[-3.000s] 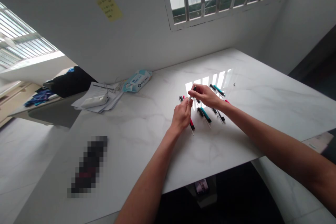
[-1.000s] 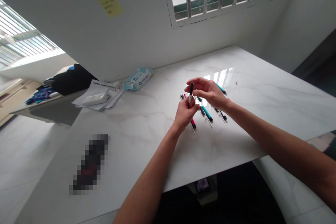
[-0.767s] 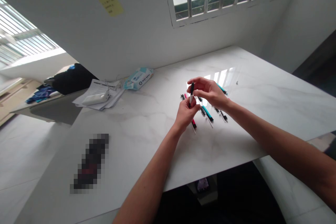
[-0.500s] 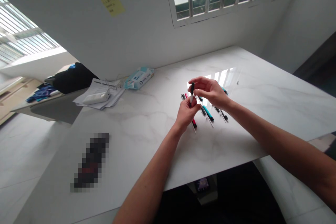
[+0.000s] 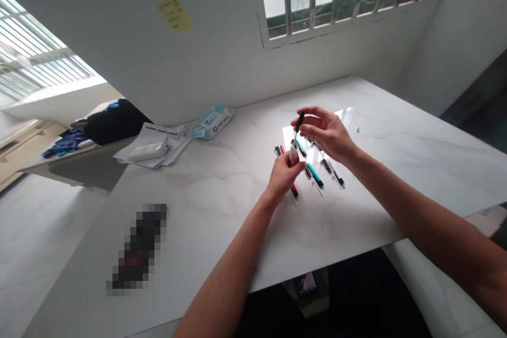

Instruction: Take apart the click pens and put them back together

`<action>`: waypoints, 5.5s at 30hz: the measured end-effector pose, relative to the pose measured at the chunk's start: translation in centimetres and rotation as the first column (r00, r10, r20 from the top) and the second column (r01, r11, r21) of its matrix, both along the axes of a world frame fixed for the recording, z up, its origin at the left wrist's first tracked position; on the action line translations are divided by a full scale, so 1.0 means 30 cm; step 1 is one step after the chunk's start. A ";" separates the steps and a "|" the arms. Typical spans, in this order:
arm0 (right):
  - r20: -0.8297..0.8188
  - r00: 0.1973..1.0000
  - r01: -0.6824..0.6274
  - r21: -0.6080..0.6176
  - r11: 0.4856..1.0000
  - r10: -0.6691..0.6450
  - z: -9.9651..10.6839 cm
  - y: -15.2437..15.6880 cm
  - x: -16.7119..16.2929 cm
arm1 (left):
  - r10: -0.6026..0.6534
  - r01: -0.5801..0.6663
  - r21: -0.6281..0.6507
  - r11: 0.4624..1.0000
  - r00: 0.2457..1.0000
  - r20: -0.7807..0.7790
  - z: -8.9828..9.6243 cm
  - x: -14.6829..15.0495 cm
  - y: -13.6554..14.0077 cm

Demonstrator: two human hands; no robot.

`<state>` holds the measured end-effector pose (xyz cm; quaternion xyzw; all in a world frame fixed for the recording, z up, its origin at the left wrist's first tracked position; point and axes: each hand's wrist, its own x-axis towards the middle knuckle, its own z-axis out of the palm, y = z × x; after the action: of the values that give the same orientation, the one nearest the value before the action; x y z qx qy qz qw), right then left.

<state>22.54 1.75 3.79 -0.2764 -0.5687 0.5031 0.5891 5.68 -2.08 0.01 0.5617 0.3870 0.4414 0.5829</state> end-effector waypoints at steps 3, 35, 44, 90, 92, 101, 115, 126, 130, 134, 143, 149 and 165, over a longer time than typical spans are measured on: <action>0.004 1.000 0.017 0.028 0.999 -0.017 0.042 0.005 0.000 | -0.009 0.009 0.000 1.000 1.000 0.007 0.001 0.000 0.000; 0.860 0.187 0.696 0.224 0.682 -0.474 -0.264 0.091 0.617 | 0.026 -0.024 0.062 0.998 0.999 -0.034 0.022 -0.026 0.012; 0.901 0.148 0.637 0.229 0.736 -0.409 -0.287 0.140 0.593 | 0.043 -0.039 0.061 0.997 0.998 -0.055 0.029 -0.032 0.016; 0.567 0.668 0.453 0.204 0.868 -0.482 -0.107 0.001 0.329 | -0.018 0.019 0.000 1.000 0.993 0.118 0.041 -0.011 -0.004; 0.443 0.818 0.334 0.154 0.930 -0.367 -0.058 -0.048 0.213 | -0.041 0.038 0.035 0.999 0.994 0.098 0.036 -0.010 -0.004; 0.236 0.965 0.109 0.040 0.993 -0.115 -0.023 -0.163 -0.063 | -0.032 0.055 0.220 0.974 0.994 -0.105 0.020 -0.010 -0.002; 0.174 0.921 0.348 0.039 0.937 -0.350 -0.037 -0.103 0.048 | 0.124 -0.119 0.108 0.987 0.992 -0.036 0.054 -0.042 0.019; 0.450 0.868 0.206 0.056 0.977 -0.209 -0.115 -0.169 -0.028 | 0.174 -0.176 0.009 0.984 0.978 0.114 0.026 -0.043 0.033; 0.515 0.837 0.166 0.081 0.983 -0.184 -0.134 -0.182 0.007 | 0.273 -0.277 0.004 0.961 0.949 0.155 0.045 -0.060 0.043; 0.577 0.739 0.299 0.180 0.937 -0.347 -0.143 -0.134 0.168 | 0.311 -0.311 -0.022 0.950 0.939 0.146 0.066 -0.075 0.049; 0.813 0.187 0.655 0.316 0.687 -0.552 -0.258 0.022 0.605 | 0.246 -0.244 -0.035 0.969 0.968 0.054 0.088 -0.060 0.025; 0.866 0.153 0.625 0.289 0.725 -0.477 -0.308 -0.034 0.601 | 0.247 -0.247 -0.033 0.969 0.969 0.011 0.086 -0.059 0.027; 0.847 0.214 0.628 0.264 0.733 -0.488 -0.305 -0.044 0.581 | 0.193 -0.195 -0.017 0.981 0.978 -0.083 0.069 -0.047 0.023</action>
<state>39.98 0.44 -5.37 -0.7175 -0.6105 0.0755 0.3268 4.25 -1.39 2.09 0.5315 0.4688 0.4683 0.5277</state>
